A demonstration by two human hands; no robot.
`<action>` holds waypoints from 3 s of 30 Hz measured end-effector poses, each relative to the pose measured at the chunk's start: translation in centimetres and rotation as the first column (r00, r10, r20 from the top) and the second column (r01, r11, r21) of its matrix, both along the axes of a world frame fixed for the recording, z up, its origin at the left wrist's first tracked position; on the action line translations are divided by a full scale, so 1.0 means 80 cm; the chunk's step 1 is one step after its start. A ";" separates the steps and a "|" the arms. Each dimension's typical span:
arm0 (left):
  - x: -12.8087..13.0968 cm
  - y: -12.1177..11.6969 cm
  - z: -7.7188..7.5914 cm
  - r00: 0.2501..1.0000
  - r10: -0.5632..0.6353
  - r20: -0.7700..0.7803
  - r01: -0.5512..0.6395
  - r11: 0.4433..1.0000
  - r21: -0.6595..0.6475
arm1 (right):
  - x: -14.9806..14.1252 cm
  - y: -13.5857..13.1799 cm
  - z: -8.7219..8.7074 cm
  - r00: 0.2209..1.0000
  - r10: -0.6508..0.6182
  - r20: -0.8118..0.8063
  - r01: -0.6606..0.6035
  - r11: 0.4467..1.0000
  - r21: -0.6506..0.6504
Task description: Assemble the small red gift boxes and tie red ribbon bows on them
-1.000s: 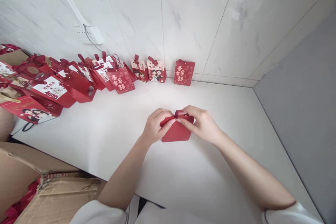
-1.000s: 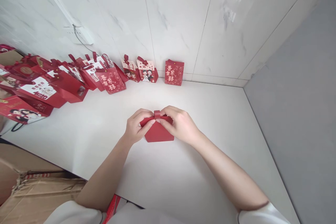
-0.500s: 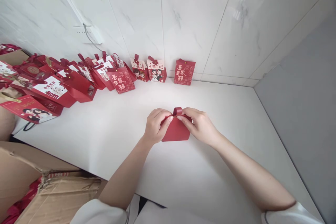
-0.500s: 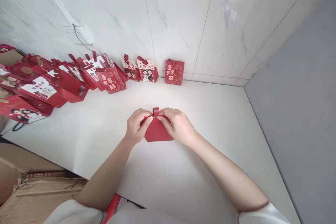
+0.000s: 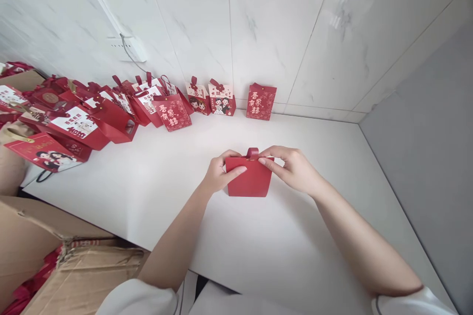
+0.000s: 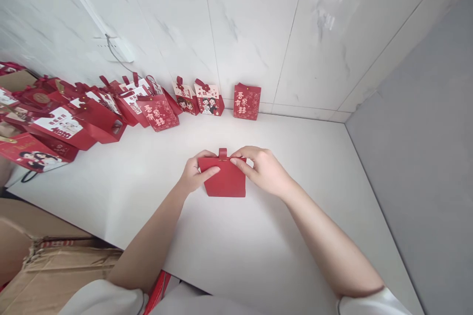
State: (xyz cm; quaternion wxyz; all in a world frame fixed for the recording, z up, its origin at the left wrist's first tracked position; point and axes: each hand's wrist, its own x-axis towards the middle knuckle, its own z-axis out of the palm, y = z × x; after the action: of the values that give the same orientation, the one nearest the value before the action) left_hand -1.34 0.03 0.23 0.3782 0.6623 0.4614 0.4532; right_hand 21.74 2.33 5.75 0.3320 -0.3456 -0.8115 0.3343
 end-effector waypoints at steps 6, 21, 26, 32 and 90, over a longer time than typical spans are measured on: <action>-0.018 0.029 -0.044 0.993 -0.120 0.025 0.122 0.969 -0.216 | 0.007 0.030 -0.026 0.990 0.088 -0.110 -0.111 0.967 -0.230; -0.013 0.044 -0.050 0.996 0.076 -0.056 -0.083 0.986 -0.145 | -0.012 0.064 -0.145 0.971 0.051 -0.235 -0.147 0.901 -0.408; -0.011 0.045 -0.053 0.994 0.075 -0.073 -0.085 0.987 -0.135 | -0.008 0.069 -0.144 0.964 0.077 -0.256 -0.181 0.891 -0.415; -0.010 0.043 -0.051 0.992 0.076 -0.100 -0.088 0.989 -0.116 | -0.009 0.068 -0.149 0.957 0.085 -0.278 -0.186 0.914 -0.360; -0.009 0.041 -0.045 0.984 0.103 -0.145 -0.126 0.979 -0.159 | -0.007 0.066 -0.151 0.968 0.064 -0.244 -0.147 0.929 -0.340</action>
State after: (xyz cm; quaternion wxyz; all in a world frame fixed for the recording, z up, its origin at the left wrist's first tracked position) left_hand -2.03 3.32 -3.37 0.3733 0.6298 0.5599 0.3878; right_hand 21.18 7.63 -6.30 0.3366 -0.3146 -0.7116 0.5304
